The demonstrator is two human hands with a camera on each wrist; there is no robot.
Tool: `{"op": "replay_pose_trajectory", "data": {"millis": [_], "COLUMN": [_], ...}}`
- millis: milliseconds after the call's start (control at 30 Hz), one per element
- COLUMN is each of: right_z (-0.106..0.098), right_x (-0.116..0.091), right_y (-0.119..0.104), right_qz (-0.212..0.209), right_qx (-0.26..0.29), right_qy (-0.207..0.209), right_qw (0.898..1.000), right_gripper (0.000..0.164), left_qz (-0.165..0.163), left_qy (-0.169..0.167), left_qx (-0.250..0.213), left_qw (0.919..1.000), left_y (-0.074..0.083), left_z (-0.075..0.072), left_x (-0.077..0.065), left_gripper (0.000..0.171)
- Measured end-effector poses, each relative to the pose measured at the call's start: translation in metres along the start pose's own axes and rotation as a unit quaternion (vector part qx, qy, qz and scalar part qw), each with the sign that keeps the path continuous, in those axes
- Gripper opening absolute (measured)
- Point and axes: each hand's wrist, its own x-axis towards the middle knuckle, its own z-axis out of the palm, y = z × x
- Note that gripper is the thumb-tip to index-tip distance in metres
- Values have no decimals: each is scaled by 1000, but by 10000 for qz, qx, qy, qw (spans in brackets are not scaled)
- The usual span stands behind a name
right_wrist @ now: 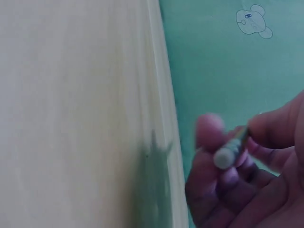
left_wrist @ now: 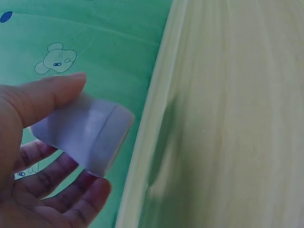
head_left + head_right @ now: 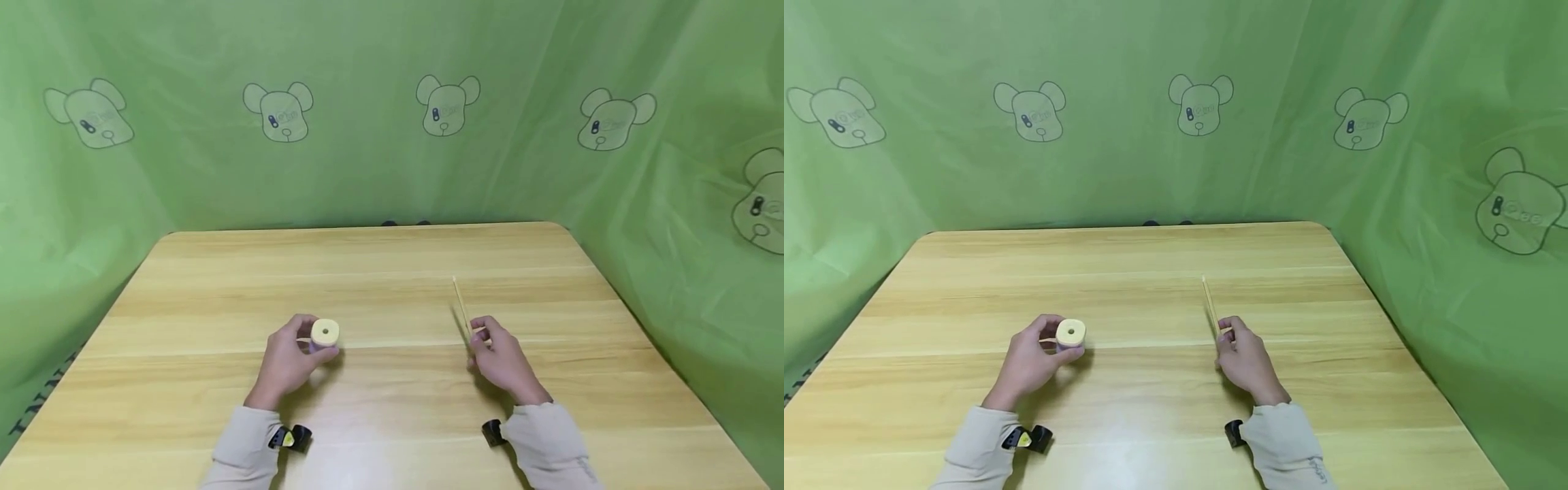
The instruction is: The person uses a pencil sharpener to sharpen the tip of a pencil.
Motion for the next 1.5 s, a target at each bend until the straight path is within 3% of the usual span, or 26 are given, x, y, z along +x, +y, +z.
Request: {"op": "replay_pose_trajectory", "data": {"millis": [167, 300, 533, 733, 867, 1067, 1300, 1500], "right_z": [-1, 0, 4, 6, 9, 15, 21, 25], "right_x": [-3, -4, -4, -7, -7, -8, -13, -12], "right_y": [2, 0, -2, -3, -2, -3, -7, -11], "right_qz": [-491, -455, -371, -731, -1246, -2062, -2462, -2745], "right_qx": [-335, -245, -157, 11, 152, -337, -657, -539], "right_qy": [639, 1109, 1271, 1580, 1527, 1687, 1500, 1420], "right_qw": [9962, 9925, 9911, 9847, 9803, 9633, 9553, 9495], "right_gripper": [27, 26, 23, 8, 5, 14, 19, 23], "left_qz": [163, 223, 573, 654, 721, 1292, 1936, 2216], "left_qy": [365, 669, 990, 994, 1017, 910, 545, 376], "left_qx": [-86, -204, -320, -436, -546, -543, -467, -446], "left_qw": [9992, 9973, 9929, 9919, 9907, 9859, 9785, 9734], "left_y": [-1, -2, -2, 1, 2, 5, 5, 6], "left_z": [-2, -2, -1, -1, -3, -1, 8, 11], "left_x": [-2, -4, -4, -3, -5, -6, -7, -8], "left_gripper": [60, 62, 60, 58, 55, 50, 48, 48]}}
